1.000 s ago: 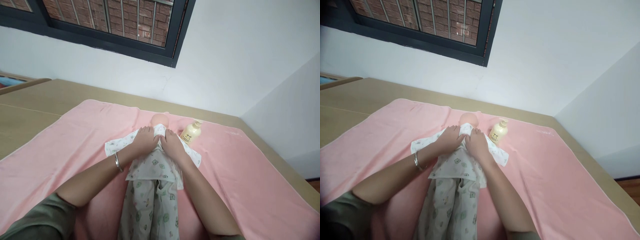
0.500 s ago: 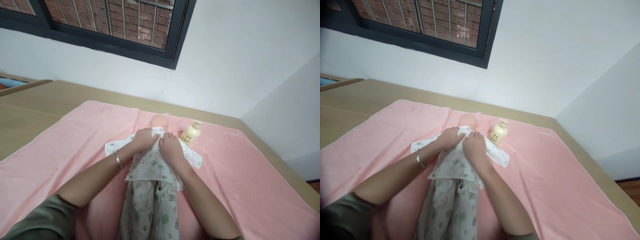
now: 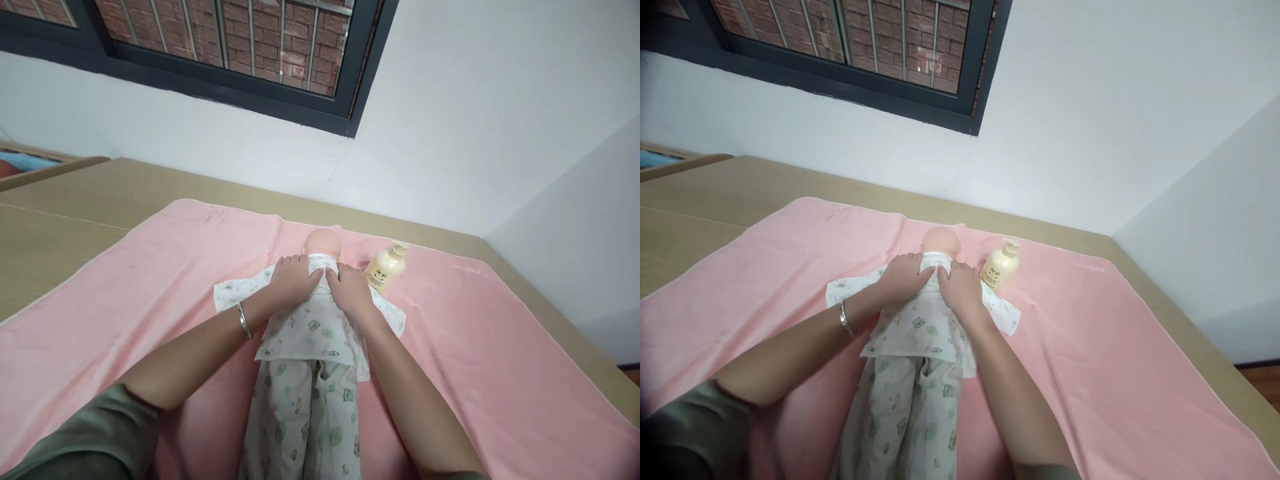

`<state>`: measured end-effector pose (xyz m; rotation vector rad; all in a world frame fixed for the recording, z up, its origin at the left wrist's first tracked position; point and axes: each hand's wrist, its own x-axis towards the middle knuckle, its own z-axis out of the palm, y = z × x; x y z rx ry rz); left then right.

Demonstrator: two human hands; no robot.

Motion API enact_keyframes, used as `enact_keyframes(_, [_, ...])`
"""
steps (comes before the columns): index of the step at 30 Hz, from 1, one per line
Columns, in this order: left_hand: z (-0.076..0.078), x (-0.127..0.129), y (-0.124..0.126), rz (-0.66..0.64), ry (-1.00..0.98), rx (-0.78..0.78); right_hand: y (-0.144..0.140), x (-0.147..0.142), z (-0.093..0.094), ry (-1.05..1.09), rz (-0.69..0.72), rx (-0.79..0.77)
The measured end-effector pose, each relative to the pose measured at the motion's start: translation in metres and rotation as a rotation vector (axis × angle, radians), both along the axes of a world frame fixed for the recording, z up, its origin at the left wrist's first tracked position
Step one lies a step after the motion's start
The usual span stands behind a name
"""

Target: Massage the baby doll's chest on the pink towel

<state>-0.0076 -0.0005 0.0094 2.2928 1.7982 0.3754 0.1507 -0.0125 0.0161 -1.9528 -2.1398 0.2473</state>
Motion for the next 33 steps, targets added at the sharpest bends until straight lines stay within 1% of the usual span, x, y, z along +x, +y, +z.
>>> enact_keyframes(13, [-0.0017, 0.0007, 0.0000, 0.013, 0.012, 0.035, -0.0015, -0.0004, 0.0010, -0.002, -0.003, 0.000])
enact_keyframes(33, [-0.0015, 0.0012, -0.0001, 0.014, 0.006, 0.039, -0.0009, 0.0007, -0.0005, 0.007, -0.023, -0.003])
